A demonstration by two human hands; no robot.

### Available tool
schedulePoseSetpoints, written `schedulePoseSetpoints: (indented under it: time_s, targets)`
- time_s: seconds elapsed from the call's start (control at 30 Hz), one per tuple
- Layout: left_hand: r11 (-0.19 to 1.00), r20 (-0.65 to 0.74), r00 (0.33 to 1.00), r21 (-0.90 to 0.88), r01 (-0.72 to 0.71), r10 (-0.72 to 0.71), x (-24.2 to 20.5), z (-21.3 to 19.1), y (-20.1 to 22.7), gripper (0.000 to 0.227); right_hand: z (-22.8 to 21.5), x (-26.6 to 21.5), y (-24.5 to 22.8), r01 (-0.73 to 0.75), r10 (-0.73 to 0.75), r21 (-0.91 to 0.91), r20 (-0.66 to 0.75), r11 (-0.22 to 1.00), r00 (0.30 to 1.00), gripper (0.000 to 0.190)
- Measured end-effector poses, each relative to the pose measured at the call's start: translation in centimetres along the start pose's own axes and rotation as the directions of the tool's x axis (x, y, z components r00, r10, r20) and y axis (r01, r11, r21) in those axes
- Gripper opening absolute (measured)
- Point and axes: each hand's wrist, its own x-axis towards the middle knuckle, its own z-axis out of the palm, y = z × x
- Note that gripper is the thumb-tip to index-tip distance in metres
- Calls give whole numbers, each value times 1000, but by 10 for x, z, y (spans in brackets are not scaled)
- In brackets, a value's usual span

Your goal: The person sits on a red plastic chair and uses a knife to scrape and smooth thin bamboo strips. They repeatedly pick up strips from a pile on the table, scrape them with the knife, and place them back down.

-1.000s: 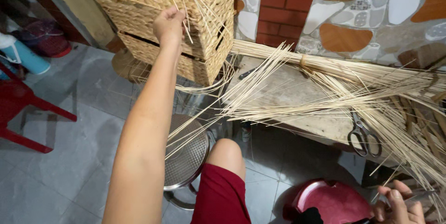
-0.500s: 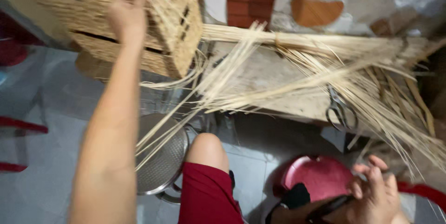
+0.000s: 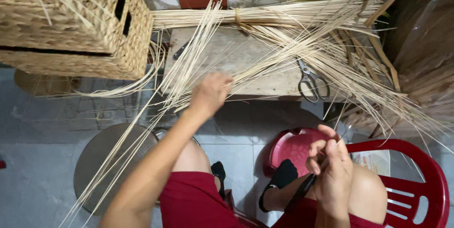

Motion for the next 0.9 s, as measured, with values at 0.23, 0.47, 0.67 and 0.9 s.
schedulePoseSetpoints:
  time_s: [0.23, 0.47, 0.67, 0.9]
  targets:
    - [982, 227, 959, 124, 142, -167, -28, 93, -24, 39, -15, -1, 4, -32, 32, 22, 15, 999, 999, 39]
    - [952, 178, 982, 307, 0, -57, -35, 127, -54, 26, -14, 1, 8, -66, 65, 33, 23, 997, 998, 36]
    - [974, 132, 988, 219, 49, -80, -33, 125, -60, 11, -6, -4, 7, -76, 76, 31, 3, 997, 997, 36]
    - [994, -61, 993, 43, 103, -100, -9, 76, -35, 9, -5, 0, 10, -63, 63, 7, 22, 998, 998, 34]
